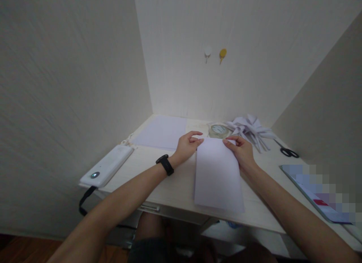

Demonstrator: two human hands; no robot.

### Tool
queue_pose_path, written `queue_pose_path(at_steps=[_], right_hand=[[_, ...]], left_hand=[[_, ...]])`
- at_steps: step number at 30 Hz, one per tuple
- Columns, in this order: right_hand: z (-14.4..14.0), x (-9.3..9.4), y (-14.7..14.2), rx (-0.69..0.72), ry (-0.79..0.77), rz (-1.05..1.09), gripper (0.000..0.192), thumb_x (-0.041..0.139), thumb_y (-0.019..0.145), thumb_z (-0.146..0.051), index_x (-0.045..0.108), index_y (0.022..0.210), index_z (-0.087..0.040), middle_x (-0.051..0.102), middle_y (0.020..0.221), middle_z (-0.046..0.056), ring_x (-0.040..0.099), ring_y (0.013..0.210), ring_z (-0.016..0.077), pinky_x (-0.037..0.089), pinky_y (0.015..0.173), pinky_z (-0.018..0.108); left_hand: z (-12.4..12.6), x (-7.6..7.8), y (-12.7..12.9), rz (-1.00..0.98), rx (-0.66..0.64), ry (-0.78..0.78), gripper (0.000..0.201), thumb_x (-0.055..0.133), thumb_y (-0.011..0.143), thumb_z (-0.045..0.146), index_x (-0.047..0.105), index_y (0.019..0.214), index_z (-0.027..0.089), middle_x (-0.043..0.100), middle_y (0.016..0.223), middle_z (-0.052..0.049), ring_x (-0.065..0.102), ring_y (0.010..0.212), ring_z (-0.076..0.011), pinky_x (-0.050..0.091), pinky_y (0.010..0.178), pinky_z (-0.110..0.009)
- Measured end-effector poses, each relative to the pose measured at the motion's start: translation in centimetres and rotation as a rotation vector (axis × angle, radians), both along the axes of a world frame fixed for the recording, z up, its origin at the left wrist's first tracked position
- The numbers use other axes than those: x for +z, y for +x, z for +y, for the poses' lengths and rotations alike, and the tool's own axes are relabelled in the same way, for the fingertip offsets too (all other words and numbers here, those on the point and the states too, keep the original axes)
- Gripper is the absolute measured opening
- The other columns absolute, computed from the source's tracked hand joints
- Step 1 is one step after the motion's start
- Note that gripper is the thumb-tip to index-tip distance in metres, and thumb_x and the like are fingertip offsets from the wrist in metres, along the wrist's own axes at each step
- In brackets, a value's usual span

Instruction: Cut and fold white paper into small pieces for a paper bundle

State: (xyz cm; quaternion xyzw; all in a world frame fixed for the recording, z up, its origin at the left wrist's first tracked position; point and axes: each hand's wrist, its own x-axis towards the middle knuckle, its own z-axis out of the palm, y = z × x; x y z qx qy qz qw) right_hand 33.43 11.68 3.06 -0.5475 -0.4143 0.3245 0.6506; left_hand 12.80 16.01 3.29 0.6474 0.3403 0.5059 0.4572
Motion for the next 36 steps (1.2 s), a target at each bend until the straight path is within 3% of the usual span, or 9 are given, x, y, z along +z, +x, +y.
queue_pose_path(at_steps=[7,20,36], right_hand=[[-0.17,0.21,-0.17,0.017,0.004,0.061,0.050,0.092,0.041,-0.044,0.069,0.078,-0.020,0.057,0.055,-0.005,0.048,0.047,0.0122,0.036,0.044,0.026],[-0.39,0.73,-0.37,0.031,0.011,0.079,0.051,0.092,0.040,-0.044,0.067,0.078,-0.020,0.060,0.056,-0.003,0.051,0.048,0.0141,0.040,0.048,0.029],[-0.10,0.43,-0.03,0.033,-0.007,0.090,0.048,0.091,0.039,-0.043,0.073,0.077,-0.019,0.057,0.055,-0.003,0.048,0.049,0.0130,0.036,0.048,0.028]], left_hand=[[0.01,-0.17,-0.07,-0.023,0.004,0.003,0.029,0.072,0.076,0.031,0.061,0.099,0.017,0.064,0.060,0.002,0.055,0.050,-0.0098,0.040,0.049,-0.019],[0.43,-0.92,-0.18,0.018,0.053,0.082,0.029,0.074,0.076,0.030,0.065,0.101,0.019,0.070,0.071,0.000,0.069,0.067,-0.0138,0.050,0.058,-0.020],[0.12,-0.65,-0.08,0.007,0.078,0.069,0.029,0.076,0.072,0.030,0.069,0.098,0.018,0.068,0.067,0.001,0.063,0.060,-0.0108,0.046,0.057,-0.019]])
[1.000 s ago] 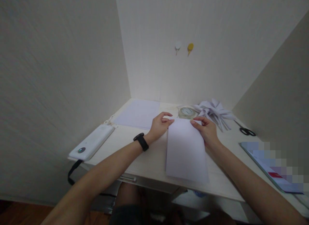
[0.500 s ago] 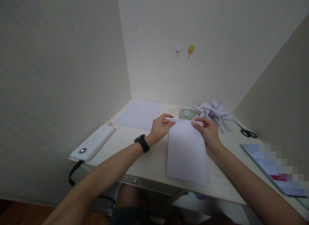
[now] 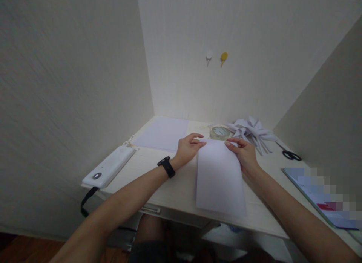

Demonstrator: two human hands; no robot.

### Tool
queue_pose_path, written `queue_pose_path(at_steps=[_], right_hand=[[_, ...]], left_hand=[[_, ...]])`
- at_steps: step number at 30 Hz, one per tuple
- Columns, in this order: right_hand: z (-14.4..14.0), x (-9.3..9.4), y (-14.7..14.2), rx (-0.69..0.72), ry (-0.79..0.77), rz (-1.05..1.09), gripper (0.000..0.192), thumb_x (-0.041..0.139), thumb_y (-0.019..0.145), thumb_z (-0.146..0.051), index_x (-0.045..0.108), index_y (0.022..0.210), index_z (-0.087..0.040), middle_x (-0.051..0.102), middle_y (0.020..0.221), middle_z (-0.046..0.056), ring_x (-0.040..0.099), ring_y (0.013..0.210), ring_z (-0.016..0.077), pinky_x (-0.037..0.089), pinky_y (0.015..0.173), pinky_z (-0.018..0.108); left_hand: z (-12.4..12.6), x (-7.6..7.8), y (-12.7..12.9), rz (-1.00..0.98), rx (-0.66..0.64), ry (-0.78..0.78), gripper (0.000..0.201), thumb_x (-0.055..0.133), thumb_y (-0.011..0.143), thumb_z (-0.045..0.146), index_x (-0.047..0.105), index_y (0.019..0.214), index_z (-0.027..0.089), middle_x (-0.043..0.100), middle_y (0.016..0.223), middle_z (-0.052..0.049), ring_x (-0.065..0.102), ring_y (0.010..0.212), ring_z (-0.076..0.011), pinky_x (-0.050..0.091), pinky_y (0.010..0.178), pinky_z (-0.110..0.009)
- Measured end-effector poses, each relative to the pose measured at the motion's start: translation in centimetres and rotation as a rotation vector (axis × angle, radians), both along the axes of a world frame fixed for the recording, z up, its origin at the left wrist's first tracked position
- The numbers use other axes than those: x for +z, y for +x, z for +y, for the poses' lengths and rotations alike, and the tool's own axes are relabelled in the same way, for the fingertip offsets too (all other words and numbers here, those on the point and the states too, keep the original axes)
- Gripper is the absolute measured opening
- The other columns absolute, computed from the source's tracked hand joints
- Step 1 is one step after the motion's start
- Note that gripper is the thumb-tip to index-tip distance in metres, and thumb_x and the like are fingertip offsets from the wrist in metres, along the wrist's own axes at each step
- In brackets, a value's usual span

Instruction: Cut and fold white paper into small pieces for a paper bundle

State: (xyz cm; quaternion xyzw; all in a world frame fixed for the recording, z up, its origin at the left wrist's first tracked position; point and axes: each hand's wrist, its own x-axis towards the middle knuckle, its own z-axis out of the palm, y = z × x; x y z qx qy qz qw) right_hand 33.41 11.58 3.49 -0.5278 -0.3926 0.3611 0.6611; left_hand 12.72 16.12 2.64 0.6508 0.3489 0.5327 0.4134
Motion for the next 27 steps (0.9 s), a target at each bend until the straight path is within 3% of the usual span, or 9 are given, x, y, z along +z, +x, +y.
queue_pose_path(at_steps=[10,21,27], right_hand=[[-0.28,0.33,-0.27,-0.006,0.016,0.001,0.045,0.092,0.039,-0.040,0.073,0.074,-0.020,0.058,0.055,-0.003,0.049,0.049,0.0129,0.037,0.048,0.028],[-0.15,0.11,-0.08,-0.013,0.017,-0.038,0.047,0.091,0.041,-0.042,0.072,0.077,-0.019,0.052,0.052,-0.006,0.045,0.048,0.0121,0.035,0.048,0.028],[-0.38,0.85,-0.52,0.074,-0.052,0.149,0.063,0.092,0.044,-0.034,0.066,0.100,-0.024,0.065,0.063,-0.003,0.056,0.053,0.0159,0.044,0.048,0.028]], left_hand=[[0.10,-0.22,-0.10,-0.010,-0.032,0.048,0.030,0.073,0.075,0.034,0.071,0.100,0.017,0.064,0.062,0.002,0.056,0.055,-0.0096,0.041,0.053,-0.019],[0.21,-0.20,-0.05,-0.002,-0.013,0.053,0.026,0.071,0.077,0.035,0.073,0.095,0.016,0.070,0.068,-0.002,0.061,0.060,-0.0121,0.046,0.056,-0.021],[0.45,-0.09,-0.04,-0.011,0.040,0.032,0.022,0.071,0.077,0.035,0.073,0.090,0.017,0.070,0.068,-0.002,0.064,0.063,-0.0138,0.046,0.057,-0.022]])
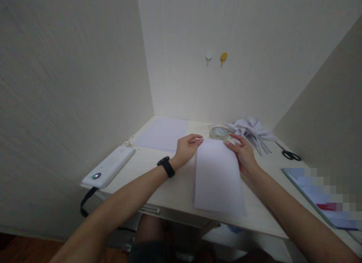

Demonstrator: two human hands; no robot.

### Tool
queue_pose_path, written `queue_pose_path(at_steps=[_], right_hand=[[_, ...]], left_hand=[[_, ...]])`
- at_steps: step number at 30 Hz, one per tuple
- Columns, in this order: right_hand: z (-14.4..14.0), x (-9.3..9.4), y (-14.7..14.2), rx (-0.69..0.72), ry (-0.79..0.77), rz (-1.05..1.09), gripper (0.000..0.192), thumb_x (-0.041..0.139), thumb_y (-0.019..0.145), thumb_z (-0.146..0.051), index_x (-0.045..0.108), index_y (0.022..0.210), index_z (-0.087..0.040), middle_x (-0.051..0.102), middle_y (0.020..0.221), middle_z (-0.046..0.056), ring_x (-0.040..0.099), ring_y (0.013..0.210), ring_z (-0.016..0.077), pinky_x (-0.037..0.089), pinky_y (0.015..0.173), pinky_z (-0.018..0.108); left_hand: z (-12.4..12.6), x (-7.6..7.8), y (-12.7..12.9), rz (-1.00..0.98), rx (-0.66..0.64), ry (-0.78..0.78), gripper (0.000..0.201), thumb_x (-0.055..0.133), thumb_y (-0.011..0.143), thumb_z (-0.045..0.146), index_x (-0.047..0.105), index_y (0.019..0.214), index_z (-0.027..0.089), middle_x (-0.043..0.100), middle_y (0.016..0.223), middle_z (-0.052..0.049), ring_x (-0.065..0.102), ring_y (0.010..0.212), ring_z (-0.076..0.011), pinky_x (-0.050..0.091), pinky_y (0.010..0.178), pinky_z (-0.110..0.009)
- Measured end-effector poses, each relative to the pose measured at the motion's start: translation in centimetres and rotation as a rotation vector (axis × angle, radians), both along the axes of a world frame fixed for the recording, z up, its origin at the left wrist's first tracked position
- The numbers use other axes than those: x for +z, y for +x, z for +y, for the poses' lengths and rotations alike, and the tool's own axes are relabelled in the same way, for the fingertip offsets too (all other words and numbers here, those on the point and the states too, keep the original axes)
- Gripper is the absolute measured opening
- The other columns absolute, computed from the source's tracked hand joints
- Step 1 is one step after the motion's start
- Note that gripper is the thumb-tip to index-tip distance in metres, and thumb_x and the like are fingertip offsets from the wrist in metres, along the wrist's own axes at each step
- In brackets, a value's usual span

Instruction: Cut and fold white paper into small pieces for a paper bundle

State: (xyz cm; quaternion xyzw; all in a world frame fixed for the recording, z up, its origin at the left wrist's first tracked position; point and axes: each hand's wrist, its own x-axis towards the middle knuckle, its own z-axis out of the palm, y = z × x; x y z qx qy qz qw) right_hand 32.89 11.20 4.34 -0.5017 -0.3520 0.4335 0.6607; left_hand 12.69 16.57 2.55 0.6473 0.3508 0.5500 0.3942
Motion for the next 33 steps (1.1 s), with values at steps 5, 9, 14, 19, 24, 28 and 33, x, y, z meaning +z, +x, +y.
queue_pose_path(at_steps=[5,9,14,19,24,28,33], right_hand=[[0.1,-0.1,0.0,0.139,-0.096,0.055,0.053,0.089,0.051,-0.032,0.065,0.097,-0.022,0.072,0.076,0.002,0.064,0.059,0.0183,0.050,0.050,0.029],[0.2,-0.4,0.4,0.159,-0.042,-0.039,0.062,0.092,0.047,-0.033,0.064,0.101,-0.021,0.068,0.059,-0.002,0.061,0.049,0.0169,0.048,0.049,0.029],[0.3,-0.4,0.8,0.125,0.060,-0.177,0.064,0.092,0.044,-0.041,0.064,0.099,-0.021,0.074,0.067,0.002,0.066,0.054,0.0202,0.052,0.051,0.031],[0.5,-0.5,1.0,0.076,0.137,-0.271,0.061,0.091,0.049,-0.042,0.063,0.100,-0.024,0.074,0.069,0.002,0.067,0.055,0.0210,0.051,0.049,0.031],[0.4,-0.4,0.5,0.107,0.048,-0.090,0.069,0.091,0.051,-0.036,0.058,0.111,-0.025,0.075,0.072,0.001,0.065,0.056,0.0189,0.050,0.049,0.028],[-0.2,-0.1,-0.2,0.350,-0.140,0.002,0.045,0.088,0.058,-0.034,0.067,0.093,-0.017,0.076,0.082,0.008,0.068,0.064,0.0194,0.055,0.056,0.029],[-0.5,0.0,-0.1,0.321,-0.072,-0.080,0.045,0.091,0.053,-0.032,0.069,0.088,-0.015,0.076,0.078,0.006,0.067,0.060,0.0175,0.054,0.057,0.028]], left_hand=[[0.6,0.3,-0.3,-0.062,0.038,-0.061,0.022,0.072,0.075,0.033,0.073,0.087,0.015,0.068,0.064,-0.001,0.060,0.059,-0.0124,0.044,0.055,-0.022],[1.0,0.1,-0.4,-0.119,0.028,-0.165,0.024,0.076,0.071,0.034,0.073,0.083,0.014,0.064,0.059,0.000,0.053,0.053,-0.0098,0.041,0.051,-0.021],[1.1,-0.3,-0.4,-0.186,-0.024,-0.269,0.030,0.081,0.065,0.036,0.071,0.081,0.013,0.065,0.064,-0.001,0.056,0.057,-0.0098,0.046,0.054,-0.022],[1.1,-0.1,-0.4,-0.193,-0.051,-0.271,0.032,0.082,0.065,0.037,0.071,0.083,0.013,0.066,0.066,-0.002,0.058,0.057,-0.0103,0.047,0.053,-0.022],[1.1,0.4,-0.8,-0.146,0.030,-0.178,0.029,0.079,0.071,0.037,0.072,0.085,0.013,0.063,0.059,0.000,0.054,0.052,-0.0098,0.043,0.050,-0.021],[1.4,0.5,-1.0,-0.135,0.080,-0.125,0.024,0.076,0.074,0.033,0.073,0.087,0.013,0.063,0.058,0.000,0.054,0.051,-0.0095,0.041,0.049,-0.021],[1.7,0.3,-0.9,-0.160,0.097,-0.151,0.022,0.074,0.074,0.030,0.072,0.086,0.012,0.066,0.061,-0.002,0.057,0.053,-0.0103,0.044,0.051,-0.021]])
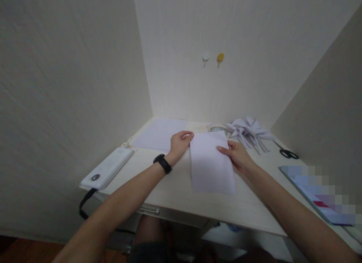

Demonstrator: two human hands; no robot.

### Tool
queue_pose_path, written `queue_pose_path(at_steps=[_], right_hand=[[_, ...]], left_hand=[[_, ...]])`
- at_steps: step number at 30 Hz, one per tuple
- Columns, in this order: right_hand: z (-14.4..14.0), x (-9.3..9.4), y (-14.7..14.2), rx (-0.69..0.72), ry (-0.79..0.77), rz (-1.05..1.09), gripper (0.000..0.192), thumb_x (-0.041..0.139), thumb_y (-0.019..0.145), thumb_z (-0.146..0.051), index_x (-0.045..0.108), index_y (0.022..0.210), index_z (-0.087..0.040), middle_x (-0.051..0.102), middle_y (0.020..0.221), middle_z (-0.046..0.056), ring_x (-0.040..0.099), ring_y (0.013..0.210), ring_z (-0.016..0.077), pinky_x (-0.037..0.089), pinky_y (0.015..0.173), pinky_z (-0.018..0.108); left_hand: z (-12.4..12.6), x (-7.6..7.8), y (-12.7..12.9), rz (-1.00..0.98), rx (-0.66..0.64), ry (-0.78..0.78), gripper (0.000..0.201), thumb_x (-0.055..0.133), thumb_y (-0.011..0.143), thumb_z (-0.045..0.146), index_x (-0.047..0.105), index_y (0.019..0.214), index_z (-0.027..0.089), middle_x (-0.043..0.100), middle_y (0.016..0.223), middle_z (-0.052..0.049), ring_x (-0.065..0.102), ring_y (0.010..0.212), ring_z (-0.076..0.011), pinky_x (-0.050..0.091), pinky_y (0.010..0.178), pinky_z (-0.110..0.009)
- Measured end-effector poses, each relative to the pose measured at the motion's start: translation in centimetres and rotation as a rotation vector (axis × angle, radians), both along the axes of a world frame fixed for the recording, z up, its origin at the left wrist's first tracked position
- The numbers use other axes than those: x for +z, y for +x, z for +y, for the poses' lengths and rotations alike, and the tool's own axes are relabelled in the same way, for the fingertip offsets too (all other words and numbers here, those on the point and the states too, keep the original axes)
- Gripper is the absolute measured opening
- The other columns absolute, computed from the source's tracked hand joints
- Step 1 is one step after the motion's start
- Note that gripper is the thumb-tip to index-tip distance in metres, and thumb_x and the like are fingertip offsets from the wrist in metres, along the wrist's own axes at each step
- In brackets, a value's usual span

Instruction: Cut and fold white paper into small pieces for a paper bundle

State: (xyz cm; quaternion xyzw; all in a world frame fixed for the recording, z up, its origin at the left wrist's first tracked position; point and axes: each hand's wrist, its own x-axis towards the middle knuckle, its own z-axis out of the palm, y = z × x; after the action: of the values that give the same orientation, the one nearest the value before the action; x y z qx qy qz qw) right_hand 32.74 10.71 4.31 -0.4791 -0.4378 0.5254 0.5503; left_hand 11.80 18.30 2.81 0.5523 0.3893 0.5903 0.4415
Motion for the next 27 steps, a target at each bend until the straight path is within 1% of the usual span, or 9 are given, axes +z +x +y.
queue_pose_path(at_steps=[2,3,6,8,11,15,21,23,27], right_hand=[[0.0,0.0,0.1,-0.074,0.048,-0.014,0.046,0.091,0.053,-0.035,0.068,0.088,-0.017,0.076,0.074,0.004,0.066,0.056,0.0163,0.053,0.055,0.027],[0.0,0.1,0.2,-0.072,0.040,-0.012,0.046,0.091,0.054,-0.036,0.068,0.089,-0.018,0.076,0.073,0.003,0.065,0.056,0.0162,0.053,0.054,0.027],[0.0,0.2,0.2,0.049,-0.033,0.011,0.046,0.091,0.055,-0.037,0.069,0.090,-0.018,0.076,0.077,0.005,0.067,0.059,0.0175,0.054,0.056,0.028],[-0.1,0.1,0.3,0.089,-0.043,0.016,0.045,0.092,0.052,-0.035,0.070,0.087,-0.016,0.076,0.077,0.006,0.067,0.060,0.0176,0.053,0.057,0.028],[0.0,0.0,0.7,0.055,-0.034,0.009,0.046,0.093,0.050,-0.035,0.070,0.086,-0.017,0.076,0.075,0.005,0.067,0.059,0.0175,0.053,0.058,0.029],[0.3,-0.2,1.3,0.013,-0.047,0.002,0.049,0.093,0.049,-0.036,0.071,0.088,-0.017,0.076,0.076,0.005,0.067,0.059,0.0185,0.052,0.059,0.030],[0.5,-0.1,1.6,0.021,-0.048,0.005,0.050,0.093,0.049,-0.036,0.071,0.089,-0.016,0.077,0.080,0.007,0.067,0.062,0.0185,0.053,0.058,0.029],[0.5,-0.1,1.5,-0.011,-0.065,0.015,0.047,0.091,0.052,-0.040,0.070,0.086,-0.016,0.076,0.079,0.008,0.066,0.060,0.0182,0.052,0.057,0.029],[0.5,0.1,1.3,-0.153,-0.085,-0.009,0.039,0.087,0.058,-0.045,0.070,0.079,-0.017,0.074,0.071,0.007,0.063,0.055,0.0183,0.050,0.052,0.029]], left_hand=[[0.0,-0.1,0.1,-0.035,-0.012,-0.027,0.023,0.075,0.074,0.031,0.072,0.087,0.012,0.067,0.063,-0.002,0.059,0.055,-0.0115,0.048,0.053,-0.022],[0.0,-0.1,0.1,-0.047,-0.007,-0.030,0.024,0.075,0.074,0.032,0.072,0.088,0.012,0.068,0.064,-0.002,0.060,0.056,-0.0119,0.048,0.053,-0.022],[-0.1,0.0,0.1,-0.052,0.026,-0.013,0.027,0.077,0.073,0.033,0.073,0.090,0.012,0.068,0.064,-0.003,0.061,0.057,-0.0121,0.049,0.053,-0.022],[-0.1,0.2,0.1,-0.060,0.032,-0.021,0.027,0.078,0.072,0.032,0.073,0.090,0.012,0.068,0.064,-0.003,0.061,0.056,-0.0120,0.050,0.054,-0.023],[-0.4,0.5,0.1,-0.103,-0.017,-0.051,0.032,0.079,0.072,0.033,0.072,0.093,0.011,0.070,0.066,-0.004,0.063,0.059,-0.0127,0.053,0.057,-0.024],[-0.8,0.8,0.3,-0.171,-0.111,-0.083,0.046,0.082,0.069,0.031,0.068,0.108,0.011,0.072,0.070,-0.004,0.066,0.063,-0.0136,0.057,0.063,-0.027],[-1.0,0.8,0.6,-0.151,-0.095,-0.119,0.040,0.084,0.065,0.026,0.070,0.098,0.009,0.071,0.065,-0.002,0.065,0.060,-0.0121,0.057,0.061,-0.026],[-1.2,0.7,0.7,-0.122,-0.109,-0.093,0.037,0.084,0.065,0.025,0.070,0.096,0.010,0.069,0.062,0.000,0.063,0.057,-0.0112,0.056,0.058,-0.024],[-1.9,0.5,1.0,-0.047,-0.182,-0.059,0.034,0.082,0.066,0.023,0.071,0.096,0.010,0.071,0.063,-0.002,0.063,0.055,-0.0117,0.055,0.055,-0.023]])
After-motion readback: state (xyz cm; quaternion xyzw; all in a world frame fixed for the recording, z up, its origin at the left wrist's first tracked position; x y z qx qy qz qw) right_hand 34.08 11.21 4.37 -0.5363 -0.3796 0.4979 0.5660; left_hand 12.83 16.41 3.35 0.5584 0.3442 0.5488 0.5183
